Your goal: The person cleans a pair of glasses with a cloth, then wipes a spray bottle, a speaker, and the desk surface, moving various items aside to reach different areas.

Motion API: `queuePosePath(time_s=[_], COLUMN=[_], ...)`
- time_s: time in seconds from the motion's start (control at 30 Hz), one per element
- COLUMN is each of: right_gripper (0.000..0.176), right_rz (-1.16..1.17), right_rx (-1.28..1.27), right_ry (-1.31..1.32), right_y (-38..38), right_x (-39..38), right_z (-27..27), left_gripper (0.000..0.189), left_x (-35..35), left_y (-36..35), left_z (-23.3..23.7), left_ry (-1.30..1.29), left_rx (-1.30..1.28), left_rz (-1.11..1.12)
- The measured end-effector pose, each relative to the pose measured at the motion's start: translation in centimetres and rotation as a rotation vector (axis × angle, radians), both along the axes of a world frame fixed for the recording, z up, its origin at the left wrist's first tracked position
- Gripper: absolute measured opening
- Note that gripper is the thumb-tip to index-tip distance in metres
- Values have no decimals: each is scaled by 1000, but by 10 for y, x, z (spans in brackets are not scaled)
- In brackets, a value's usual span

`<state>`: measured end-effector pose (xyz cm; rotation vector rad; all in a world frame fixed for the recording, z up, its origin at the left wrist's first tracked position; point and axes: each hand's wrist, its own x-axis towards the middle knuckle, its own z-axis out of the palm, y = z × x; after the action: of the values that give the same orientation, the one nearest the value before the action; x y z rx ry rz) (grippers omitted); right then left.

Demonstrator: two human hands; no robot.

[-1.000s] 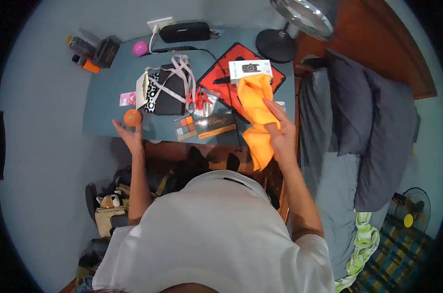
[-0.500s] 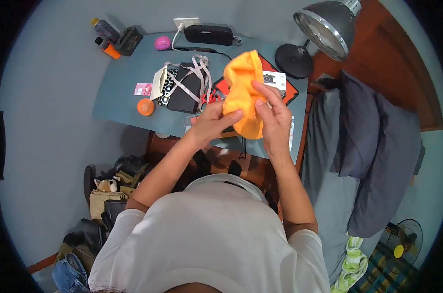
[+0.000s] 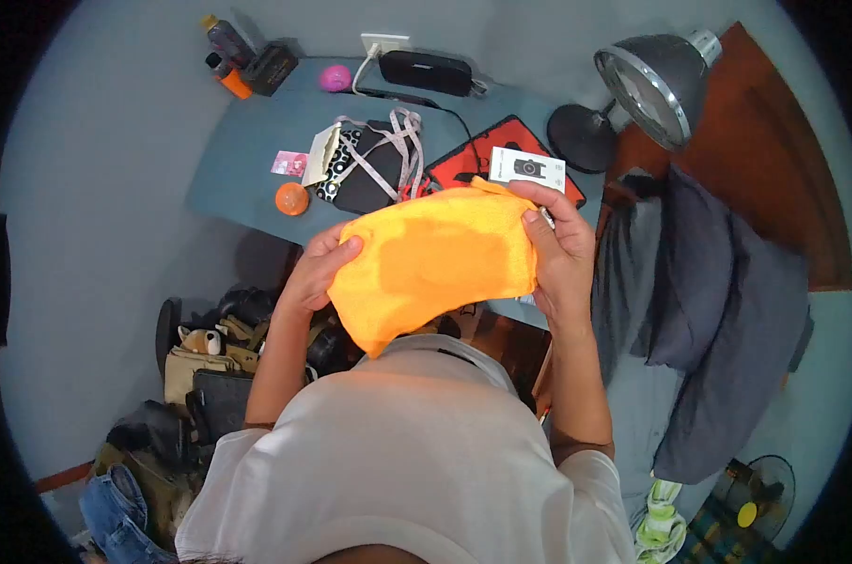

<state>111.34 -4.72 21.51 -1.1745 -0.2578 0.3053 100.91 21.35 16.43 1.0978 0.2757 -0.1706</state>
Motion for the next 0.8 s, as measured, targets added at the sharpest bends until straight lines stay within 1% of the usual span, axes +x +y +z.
queuePosePath(time_s=[0.07,0.13,0.17,0.23,0.27,0.3,0.33,0.37,0.4,0.43,0.47,0.5,0.53,0.57,0.6,0.63,0.67,0.7,0.73,0.77,0.8], right_gripper=[26,34,34,42,44,45,50,50,51,53,55,55,53,51,45,41,41,44,48,57,65], right_rz=[25,95,111,311,439,606,644,797,887,1028,1177,1186,1173,1178,1013,882,737,455,426,345,405], right_rx=[22,265,274,408,391,321,120,50,-13,67,24,20,-61,-138,-33,-222,-299,-523,-587,-514,-504], right_ry=[22,129,123,101,83,89,-28,-460,-596,-466,-344,-356,-306,-265,-403,-329,-416,-793,-596,-800,-650], right_y=[4,14,21,39,50,61,79,97,114,126,128,129,129,132,135,134,139,143,151,152,153], right_x=[4,2,0,-7,-12,-16,-26,-28,-39,-51,-52,-47,-37,-25,-7,16,47,88,104,174,251], right_z=[1,12,21,43,52,53,62,56,48,42,48,49,49,48,26,24,12,-11,14,-48,-106], left_gripper=[31,31,31,27,33,33,37,44,43,43,42,42,43,43,44,45,46,51,44,42,41], left_x=[0,0,1,4,6,10,14,17,17,14,12,9,9,8,8,6,0,-14,-28,-44,-91], left_y=[1,3,5,8,4,-14,-39,-55,-59,-57,-47,-32,-23,-17,-11,0,13,22,28,38,39], left_z=[3,2,-1,-11,-16,-14,-12,-9,-3,4,18,35,51,66,78,88,100,115,122,127,185], left_ry=[11,-7,-13,-221,-245,-250,-617,-937,-1022,-934,-778,-654,-612,-603,-601,-589,-557,-520,-430,-483,-616], left_rx=[40,165,175,706,761,768,114,-571,-560,-208,456,1002,1274,1421,1507,1560,1592,1412,1345,1190,1215], left_rz=[-13,-110,-94,-80,61,68,242,389,420,367,256,114,6,-67,-111,-136,-148,-40,46,47,121])
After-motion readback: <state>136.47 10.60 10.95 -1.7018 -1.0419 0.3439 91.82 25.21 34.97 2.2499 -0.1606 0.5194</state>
